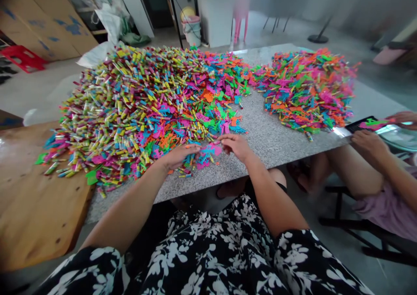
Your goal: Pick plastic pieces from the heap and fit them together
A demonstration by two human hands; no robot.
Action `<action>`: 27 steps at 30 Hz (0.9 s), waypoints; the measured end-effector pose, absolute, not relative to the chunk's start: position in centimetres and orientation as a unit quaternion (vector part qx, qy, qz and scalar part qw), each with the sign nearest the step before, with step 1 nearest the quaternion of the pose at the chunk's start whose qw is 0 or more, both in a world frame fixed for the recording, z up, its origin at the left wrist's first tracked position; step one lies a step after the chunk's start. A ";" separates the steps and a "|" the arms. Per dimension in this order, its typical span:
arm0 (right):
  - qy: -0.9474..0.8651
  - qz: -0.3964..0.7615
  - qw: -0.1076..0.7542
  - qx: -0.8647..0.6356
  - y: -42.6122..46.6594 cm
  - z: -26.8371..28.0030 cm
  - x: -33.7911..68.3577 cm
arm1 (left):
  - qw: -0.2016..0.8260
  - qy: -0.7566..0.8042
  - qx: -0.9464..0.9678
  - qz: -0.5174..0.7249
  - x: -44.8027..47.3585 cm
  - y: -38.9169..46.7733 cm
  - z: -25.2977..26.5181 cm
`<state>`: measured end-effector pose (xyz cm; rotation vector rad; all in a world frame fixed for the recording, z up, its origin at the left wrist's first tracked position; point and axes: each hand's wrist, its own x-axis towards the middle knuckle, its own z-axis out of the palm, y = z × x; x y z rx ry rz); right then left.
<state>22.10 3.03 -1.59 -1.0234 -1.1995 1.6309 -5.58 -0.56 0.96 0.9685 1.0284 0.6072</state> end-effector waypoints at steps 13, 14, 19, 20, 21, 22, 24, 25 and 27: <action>-0.671 0.427 0.404 -0.450 -1.4 -1.6 15.4 | 0.720 0.426 0.236 0.495 -3.6 -0.5 -0.8; -0.702 0.392 0.395 -0.445 -1.9 -1.7 14.2 | 0.718 0.423 0.235 0.499 -3.2 -0.6 -0.7; -0.701 0.358 0.414 -0.457 -2.0 -2.2 12.3 | 0.715 0.423 0.230 0.507 -3.2 -1.0 0.1; -0.675 0.385 0.422 -0.467 -1.9 -2.2 12.4 | 0.716 0.419 0.230 0.509 -3.5 -1.0 0.2; -0.643 0.416 0.430 -0.477 -1.8 -2.3 12.7 | 0.719 0.411 0.229 0.512 -3.8 -1.1 0.3; -0.611 0.449 0.436 -0.484 -1.8 -2.2 12.9 | 0.721 0.402 0.229 0.515 -4.1 -1.1 0.3; -0.564 0.506 0.444 -0.478 -2.0 -2.1 13.2 | 0.722 0.383 0.227 0.529 -4.6 -1.1 0.5; -0.553 0.526 0.445 -0.468 -2.2 -1.9 13.3 | 0.719 0.375 0.226 0.539 -4.6 -1.0 0.5; -0.545 0.550 0.447 -0.447 -2.9 -1.5 13.2 | 0.709 0.367 0.226 0.558 -4.5 -0.9 0.6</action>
